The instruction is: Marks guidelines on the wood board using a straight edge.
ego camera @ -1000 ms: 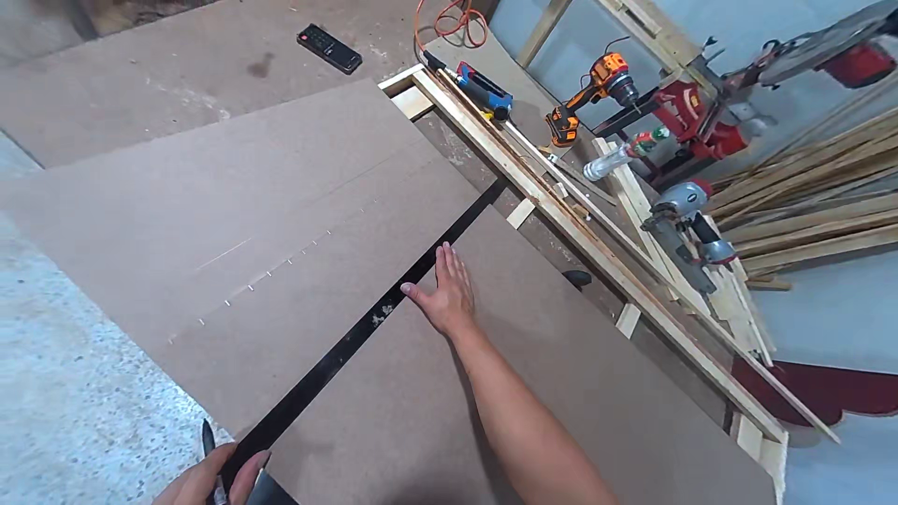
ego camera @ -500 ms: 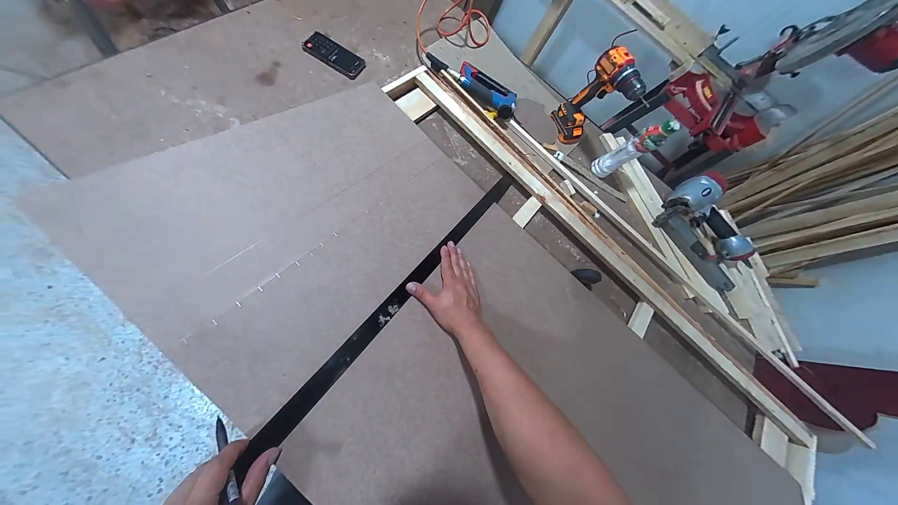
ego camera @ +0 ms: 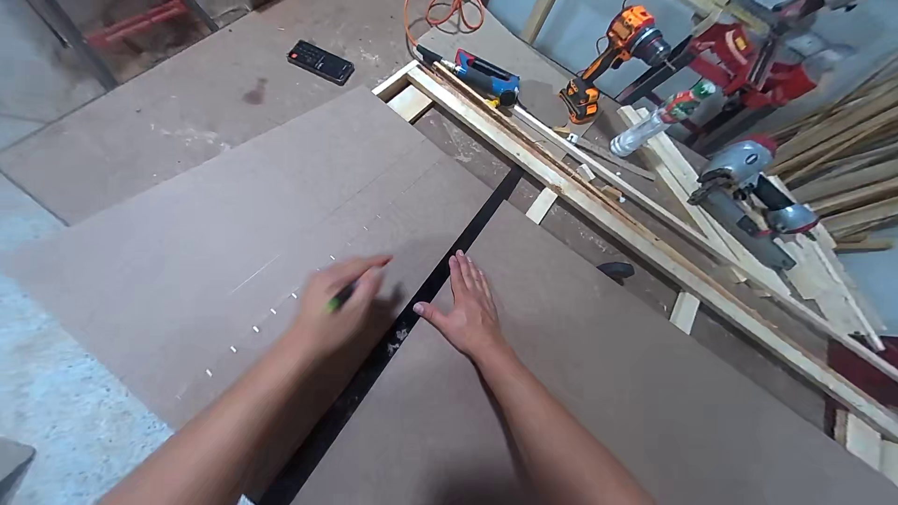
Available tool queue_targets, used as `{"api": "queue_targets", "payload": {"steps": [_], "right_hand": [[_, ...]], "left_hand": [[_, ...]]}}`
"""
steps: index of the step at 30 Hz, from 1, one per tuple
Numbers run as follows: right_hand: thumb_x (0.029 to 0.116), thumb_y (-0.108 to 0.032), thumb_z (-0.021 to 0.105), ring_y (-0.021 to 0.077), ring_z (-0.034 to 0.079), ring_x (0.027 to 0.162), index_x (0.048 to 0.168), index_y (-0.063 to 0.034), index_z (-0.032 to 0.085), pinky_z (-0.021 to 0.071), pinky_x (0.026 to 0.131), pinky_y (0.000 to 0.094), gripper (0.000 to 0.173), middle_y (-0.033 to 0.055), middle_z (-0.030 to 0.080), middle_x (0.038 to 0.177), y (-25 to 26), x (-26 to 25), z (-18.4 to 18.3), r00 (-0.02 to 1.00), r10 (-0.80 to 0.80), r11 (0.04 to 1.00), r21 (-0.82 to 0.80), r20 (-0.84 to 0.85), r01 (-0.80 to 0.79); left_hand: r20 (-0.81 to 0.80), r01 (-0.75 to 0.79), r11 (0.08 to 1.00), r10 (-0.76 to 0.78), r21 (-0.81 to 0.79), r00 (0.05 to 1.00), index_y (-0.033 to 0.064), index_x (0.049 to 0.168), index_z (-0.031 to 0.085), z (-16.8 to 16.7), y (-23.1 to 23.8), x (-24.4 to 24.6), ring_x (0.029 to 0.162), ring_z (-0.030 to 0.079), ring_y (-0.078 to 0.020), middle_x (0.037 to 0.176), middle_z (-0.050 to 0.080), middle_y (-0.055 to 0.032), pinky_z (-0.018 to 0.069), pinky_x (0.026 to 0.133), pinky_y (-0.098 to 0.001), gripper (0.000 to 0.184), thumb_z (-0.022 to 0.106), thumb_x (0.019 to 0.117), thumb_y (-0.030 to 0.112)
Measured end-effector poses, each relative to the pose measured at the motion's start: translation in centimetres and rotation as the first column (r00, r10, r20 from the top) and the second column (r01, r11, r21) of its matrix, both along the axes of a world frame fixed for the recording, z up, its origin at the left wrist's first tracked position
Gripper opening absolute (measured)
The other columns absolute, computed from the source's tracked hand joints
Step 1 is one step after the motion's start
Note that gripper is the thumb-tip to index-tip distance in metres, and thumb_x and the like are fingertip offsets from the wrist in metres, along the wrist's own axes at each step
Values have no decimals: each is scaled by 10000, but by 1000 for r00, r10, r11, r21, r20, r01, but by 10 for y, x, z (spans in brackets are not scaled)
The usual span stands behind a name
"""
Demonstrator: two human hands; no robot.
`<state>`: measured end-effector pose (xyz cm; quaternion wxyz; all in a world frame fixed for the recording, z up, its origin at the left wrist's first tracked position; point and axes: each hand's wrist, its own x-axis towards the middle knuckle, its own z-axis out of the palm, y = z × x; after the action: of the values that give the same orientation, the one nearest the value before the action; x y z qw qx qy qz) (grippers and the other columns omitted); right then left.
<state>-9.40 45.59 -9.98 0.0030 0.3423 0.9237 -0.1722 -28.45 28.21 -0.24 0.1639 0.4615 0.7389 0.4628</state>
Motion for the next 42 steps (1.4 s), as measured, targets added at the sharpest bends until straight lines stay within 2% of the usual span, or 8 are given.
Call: {"api": "queue_targets", "payload": {"steps": [3, 7, 16, 22, 30, 34, 38, 42], "right_hand": [[766, -963, 395, 211, 194, 1582, 1622, -95, 294, 183, 1291, 495, 1223, 56, 239, 1707, -2, 1, 0, 999, -10, 1000, 3, -36, 10], [750, -969, 411, 195, 200, 1578, 1620, -118, 309, 185, 1289, 489, 1222, 30, 240, 1707, -1, 1, -1, 1000, -26, 1000, -6, -15, 26], [735, -980, 398, 170, 151, 1589, 1622, -122, 305, 168, 1293, 465, 1237, 16, 199, 1720, 0, 0, -3, 999, -21, 1000, -10, 39, 22], [742, -961, 449, 208, 232, 1571, 1609, -104, 330, 201, 1283, 509, 1226, 56, 272, 1695, 7, 0, -9, 997, -13, 998, -58, -71, 9], [779, -935, 429, 348, 142, 1587, 1639, -79, 205, 109, 1265, 631, 1235, 157, 159, 1715, 6, 1, -1, 996, 62, 989, -127, -71, -71], [745, -968, 398, 338, 138, 1589, 1632, -71, 221, 104, 1275, 593, 1274, 152, 156, 1716, 7, 3, 3, 998, 44, 991, -126, -52, -50], [737, -986, 367, 327, 132, 1591, 1632, -65, 214, 104, 1280, 577, 1293, 153, 146, 1718, 7, 4, 1, 998, 51, 992, -111, -43, -56], [763, -955, 405, 327, 146, 1589, 1625, -57, 243, 117, 1284, 576, 1256, 155, 177, 1711, -19, 42, 9, 994, 60, 994, -86, -86, -67]], "left_hand": [[220, 56, 997, -42, -58, 975, 59, 1245, 627, -50, 144, -15, 792, 711, -178, 920, 731, -72, 609, 735, -431, 312, 528, 1009, 237], [304, -11, 981, 70, -193, 950, 136, 1105, 746, -96, 267, -13, 872, 729, -216, 945, 755, -63, 597, 822, -502, 232, 655, 970, 301], [33, 18, 943, -7, -333, 999, 217, 1096, 773, -97, 311, 2, 982, 720, -224, 1009, 763, -33, 566, 860, -530, 215, 634, 952, 294], [-17, -8, 926, 2, -376, 1000, 206, 972, 777, -53, 183, 12, 809, 703, -179, 840, 737, -3, 566, 721, -490, 164, 670, 909, 313], [-6, -118, 881, 129, -458, 992, 189, 913, 774, 34, -138, 53, 633, 626, -10, 742, 695, 91, 547, 562, -271, 112, 677, 921, 244], [-135, -292, 682, 274, -671, 952, 263, 895, 777, 93, -276, 90, 641, 639, 8, 768, 702, 141, 563, 555, -265, 130, 667, 890, 332], [-208, -546, 661, 522, -515, 828, 225, 1019, 780, 123, -337, 124, 743, 727, -59, 883, 772, 87, 625, 643, -290, 266, 602, 984, 420], [-233, -522, 698, 472, -490, 850, 114, 1211, 712, 87, -331, 154, 832, 743, -107, 970, 770, 7, 643, 743, -373, 371, 471, 1081, 364]]}}
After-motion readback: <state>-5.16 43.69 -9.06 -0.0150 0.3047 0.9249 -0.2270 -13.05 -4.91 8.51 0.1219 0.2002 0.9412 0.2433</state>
